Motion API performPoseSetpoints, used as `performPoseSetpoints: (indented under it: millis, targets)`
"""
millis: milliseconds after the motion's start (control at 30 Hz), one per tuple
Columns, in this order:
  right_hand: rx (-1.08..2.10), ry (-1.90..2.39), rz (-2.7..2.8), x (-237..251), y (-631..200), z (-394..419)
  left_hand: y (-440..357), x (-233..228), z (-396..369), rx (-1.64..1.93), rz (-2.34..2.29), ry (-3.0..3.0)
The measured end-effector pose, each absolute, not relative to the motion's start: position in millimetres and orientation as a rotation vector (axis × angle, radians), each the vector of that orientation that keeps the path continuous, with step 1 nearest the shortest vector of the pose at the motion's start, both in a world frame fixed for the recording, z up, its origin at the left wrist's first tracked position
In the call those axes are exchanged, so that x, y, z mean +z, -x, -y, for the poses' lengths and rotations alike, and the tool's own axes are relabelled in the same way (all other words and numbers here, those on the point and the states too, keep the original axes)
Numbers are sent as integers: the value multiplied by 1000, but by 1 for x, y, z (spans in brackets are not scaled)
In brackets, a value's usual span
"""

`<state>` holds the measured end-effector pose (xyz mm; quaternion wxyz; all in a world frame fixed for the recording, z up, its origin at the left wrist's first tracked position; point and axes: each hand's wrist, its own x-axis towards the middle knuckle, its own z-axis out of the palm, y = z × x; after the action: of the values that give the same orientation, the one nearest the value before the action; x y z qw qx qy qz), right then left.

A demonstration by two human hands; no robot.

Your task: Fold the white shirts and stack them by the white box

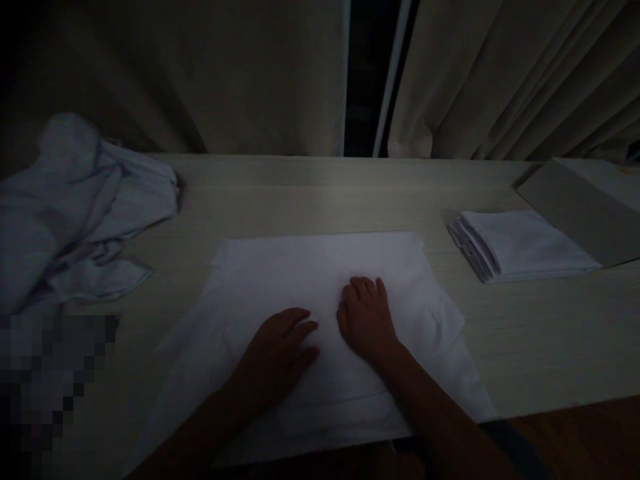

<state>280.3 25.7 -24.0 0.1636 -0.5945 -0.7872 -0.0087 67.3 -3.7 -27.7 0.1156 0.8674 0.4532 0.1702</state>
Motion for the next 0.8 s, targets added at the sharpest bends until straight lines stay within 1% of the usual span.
performPoseSetpoints:
  millis: [100,300,367,500,633,800]
  targets:
    - [12,1627,2210,-31,-287,-30,-59,-25,-4,457,-1442,-2582]
    - [46,1599,2179,-35,-292,-32,-12,-20,-30,120,-1805,-2555]
    - [39,1597,2177,-35,-292,-32,6,-18,-38,61,-1913,-2521]
    - [35,1603,2175,-36,-292,-32,31,-10,-46,95,-2033,-2478]
    - [38,1596,2174,-37,-293,-31,40,-4,-46,72,-2184,-2265]
    - [46,1577,2160,-38,-295,-31,39,-6,-46,0,-2204,-2182]
